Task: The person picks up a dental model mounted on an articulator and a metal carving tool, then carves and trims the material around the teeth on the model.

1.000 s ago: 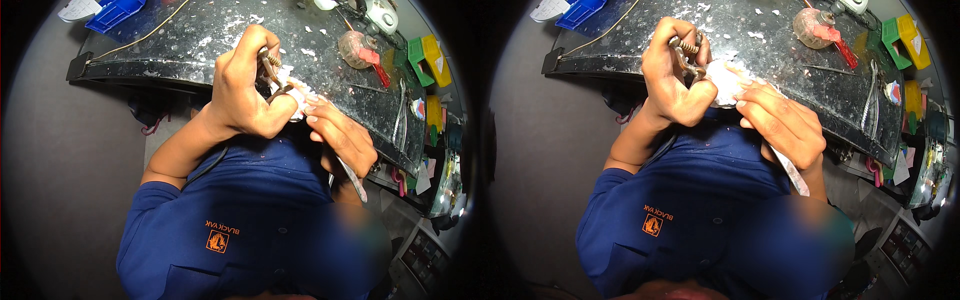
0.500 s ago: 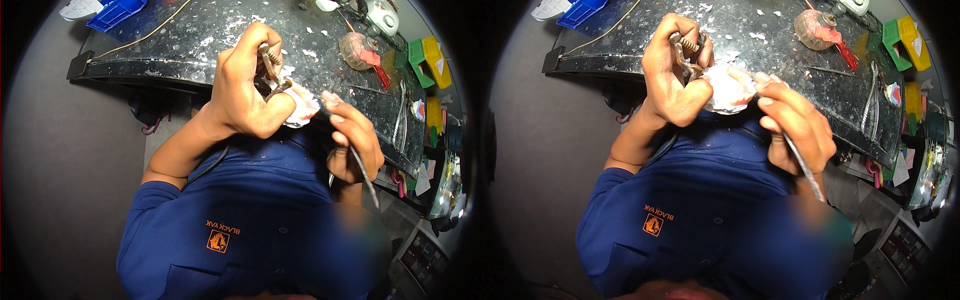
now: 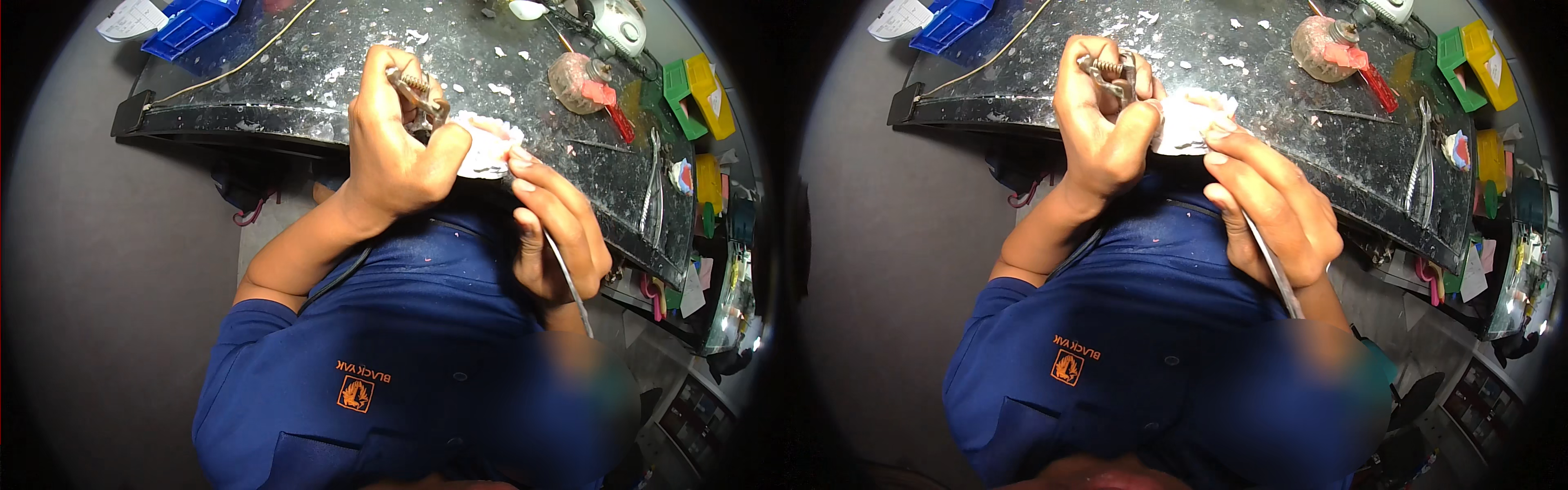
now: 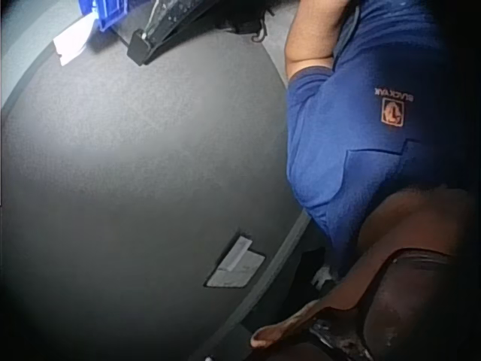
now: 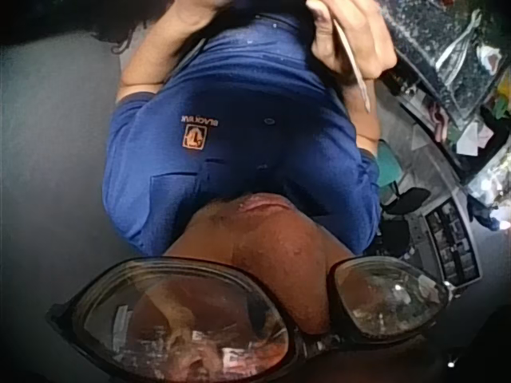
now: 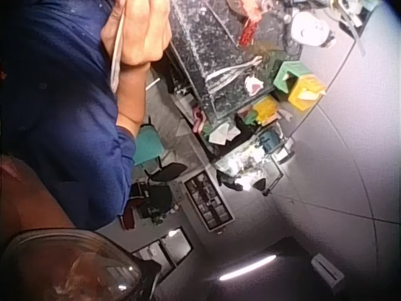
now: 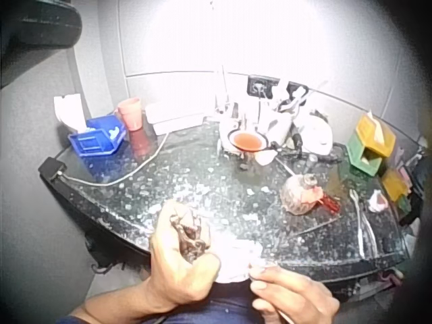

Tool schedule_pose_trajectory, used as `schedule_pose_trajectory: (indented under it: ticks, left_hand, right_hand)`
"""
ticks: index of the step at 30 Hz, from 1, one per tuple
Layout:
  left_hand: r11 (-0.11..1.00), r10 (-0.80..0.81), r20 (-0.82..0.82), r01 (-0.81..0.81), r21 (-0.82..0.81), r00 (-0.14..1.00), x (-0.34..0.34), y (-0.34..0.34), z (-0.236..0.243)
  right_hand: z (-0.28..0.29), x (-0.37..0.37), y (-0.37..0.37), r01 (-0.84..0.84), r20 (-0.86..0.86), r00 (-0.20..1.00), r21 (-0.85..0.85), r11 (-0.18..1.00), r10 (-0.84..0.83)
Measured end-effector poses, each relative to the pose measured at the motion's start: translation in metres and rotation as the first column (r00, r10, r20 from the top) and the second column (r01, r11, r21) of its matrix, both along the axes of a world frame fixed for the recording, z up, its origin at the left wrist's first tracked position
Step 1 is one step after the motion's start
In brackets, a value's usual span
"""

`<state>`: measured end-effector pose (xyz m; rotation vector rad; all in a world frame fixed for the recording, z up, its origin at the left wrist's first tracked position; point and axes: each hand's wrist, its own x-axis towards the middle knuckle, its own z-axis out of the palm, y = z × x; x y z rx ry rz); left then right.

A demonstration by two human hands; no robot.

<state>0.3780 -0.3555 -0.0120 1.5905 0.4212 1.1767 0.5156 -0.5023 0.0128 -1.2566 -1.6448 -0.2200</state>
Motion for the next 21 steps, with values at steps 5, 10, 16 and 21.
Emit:
schedule_pose_trajectory:
  ticks: [5,10,16,21]
  left_hand:
    - [0.984,0.064,0.053,-0.072,0.161,0.997,0.0011,-0.0068,-0.0021]
    - [0.876,0.207,0.076,-0.22,0.43,0.975,-0.0011,-0.0086,-0.0014]
    - [0.81,0.224,0.106,-0.245,0.533,0.969,-0.0039,-0.0095,-0.0013]
    - [0.792,0.231,0.104,-0.249,0.557,0.967,-0.0032,-0.0097,-0.001]
  right_hand:
    - [-0.007,-0.0023,0.0017,0.036,0.038,0.999,0.009,0.999,-0.037]
    - [-0.003,-0.0062,-0.0027,0.002,0.025,1.0,-0.057,0.998,0.0]
    - [-0.0068,-0.0039,-0.0011,0.015,0.055,0.998,-0.018,1.0,-0.014]
    - [-0.0076,-0.0036,-0.0003,0.013,0.065,0.998,-0.01,1.0,-0.012]
